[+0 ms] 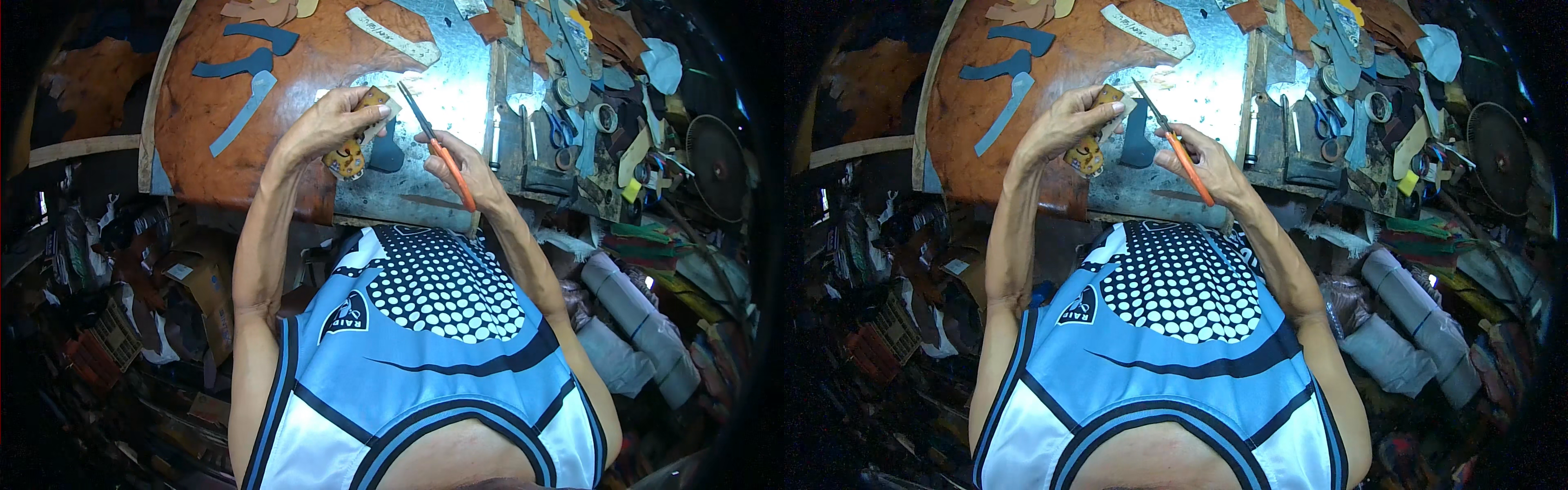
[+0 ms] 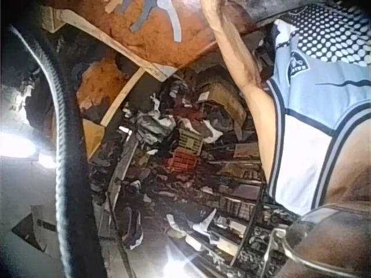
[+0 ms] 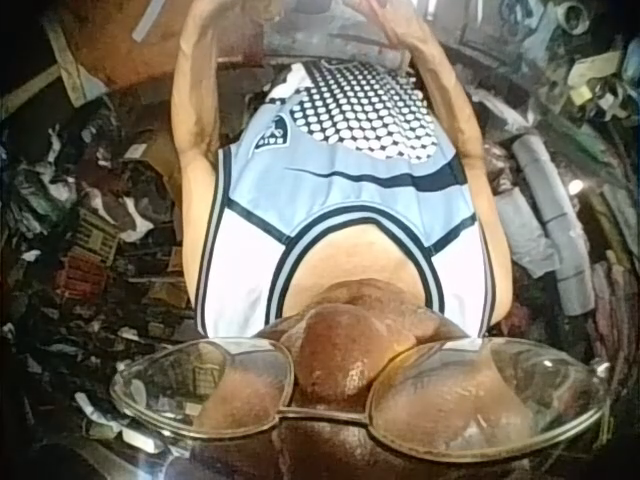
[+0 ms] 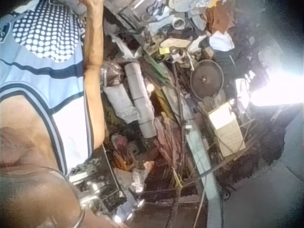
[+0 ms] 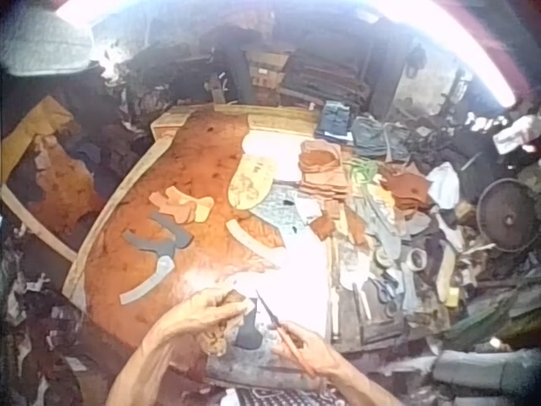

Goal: Cutting and marking leather patterns for shoe manufacturing on a workshop table.

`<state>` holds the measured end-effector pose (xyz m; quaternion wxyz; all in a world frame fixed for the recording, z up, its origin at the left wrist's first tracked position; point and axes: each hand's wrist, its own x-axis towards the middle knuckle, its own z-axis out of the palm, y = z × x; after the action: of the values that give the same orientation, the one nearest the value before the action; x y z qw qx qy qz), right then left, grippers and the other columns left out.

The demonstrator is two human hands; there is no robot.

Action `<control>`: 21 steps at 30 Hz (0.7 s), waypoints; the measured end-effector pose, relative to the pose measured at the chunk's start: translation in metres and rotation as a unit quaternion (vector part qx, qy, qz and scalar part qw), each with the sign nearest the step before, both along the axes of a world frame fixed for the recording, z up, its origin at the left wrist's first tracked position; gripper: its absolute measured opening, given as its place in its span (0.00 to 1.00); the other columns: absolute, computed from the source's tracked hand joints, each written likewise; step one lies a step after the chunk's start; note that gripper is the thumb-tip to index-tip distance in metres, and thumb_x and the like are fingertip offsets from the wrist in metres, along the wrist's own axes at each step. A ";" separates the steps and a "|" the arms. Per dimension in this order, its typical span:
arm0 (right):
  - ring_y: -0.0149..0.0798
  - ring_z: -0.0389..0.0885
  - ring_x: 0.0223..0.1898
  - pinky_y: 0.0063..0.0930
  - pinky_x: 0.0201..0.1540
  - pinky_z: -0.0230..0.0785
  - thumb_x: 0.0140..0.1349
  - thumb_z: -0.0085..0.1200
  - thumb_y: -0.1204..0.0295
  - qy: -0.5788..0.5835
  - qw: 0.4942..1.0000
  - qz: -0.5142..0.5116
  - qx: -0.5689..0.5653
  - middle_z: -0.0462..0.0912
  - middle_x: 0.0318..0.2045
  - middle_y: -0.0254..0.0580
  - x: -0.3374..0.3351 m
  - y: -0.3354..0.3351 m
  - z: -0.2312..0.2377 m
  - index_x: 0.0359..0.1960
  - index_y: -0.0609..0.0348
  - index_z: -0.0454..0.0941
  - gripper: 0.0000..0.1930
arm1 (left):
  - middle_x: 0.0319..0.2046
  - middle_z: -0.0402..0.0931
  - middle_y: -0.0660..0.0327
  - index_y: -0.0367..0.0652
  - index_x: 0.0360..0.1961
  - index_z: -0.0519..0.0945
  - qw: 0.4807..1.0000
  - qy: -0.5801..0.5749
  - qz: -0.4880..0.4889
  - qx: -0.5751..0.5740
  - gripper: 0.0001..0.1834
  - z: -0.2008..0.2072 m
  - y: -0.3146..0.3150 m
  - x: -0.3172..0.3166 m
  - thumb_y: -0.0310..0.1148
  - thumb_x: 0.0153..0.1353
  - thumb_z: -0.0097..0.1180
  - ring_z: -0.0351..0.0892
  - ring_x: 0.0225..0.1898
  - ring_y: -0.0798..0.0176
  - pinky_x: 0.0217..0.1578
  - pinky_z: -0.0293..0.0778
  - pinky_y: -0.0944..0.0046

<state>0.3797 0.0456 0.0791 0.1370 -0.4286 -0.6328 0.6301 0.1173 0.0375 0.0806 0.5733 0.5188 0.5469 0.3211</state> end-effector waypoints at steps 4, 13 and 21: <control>0.26 0.74 0.25 0.23 0.28 0.69 0.60 0.58 0.42 0.028 0.998 0.015 0.057 0.73 0.29 0.32 -0.001 0.001 -0.009 0.59 0.57 0.74 0.35 | 0.27 0.83 0.58 0.35 0.44 0.82 0.999 -0.019 -0.016 -0.036 0.21 0.007 0.005 -0.002 0.46 0.66 0.60 0.80 0.25 0.71 0.25 0.75 0.72; 0.28 0.74 0.25 0.23 0.27 0.71 0.59 0.57 0.39 0.008 0.999 0.023 -0.022 0.71 0.27 0.30 0.000 0.001 -0.002 0.60 0.56 0.74 0.37 | 0.26 0.82 0.57 0.34 0.42 0.80 0.993 -0.054 0.044 -0.097 0.19 0.019 0.001 0.003 0.44 0.67 0.59 0.80 0.22 0.71 0.22 0.77 0.74; 0.43 0.82 0.47 0.40 0.51 0.75 0.60 0.61 0.44 -0.020 0.998 0.042 -0.044 0.81 0.46 0.50 -0.001 0.002 0.010 0.59 0.58 0.75 0.34 | 0.27 0.82 0.57 0.33 0.42 0.80 0.995 -0.048 0.028 -0.079 0.18 0.013 0.002 0.000 0.42 0.68 0.58 0.79 0.22 0.72 0.23 0.77 0.75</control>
<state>0.3783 0.0478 0.0896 0.0789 -0.4201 -0.6244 0.6538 0.1168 0.0396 0.0939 0.6291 0.4402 0.5568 0.3169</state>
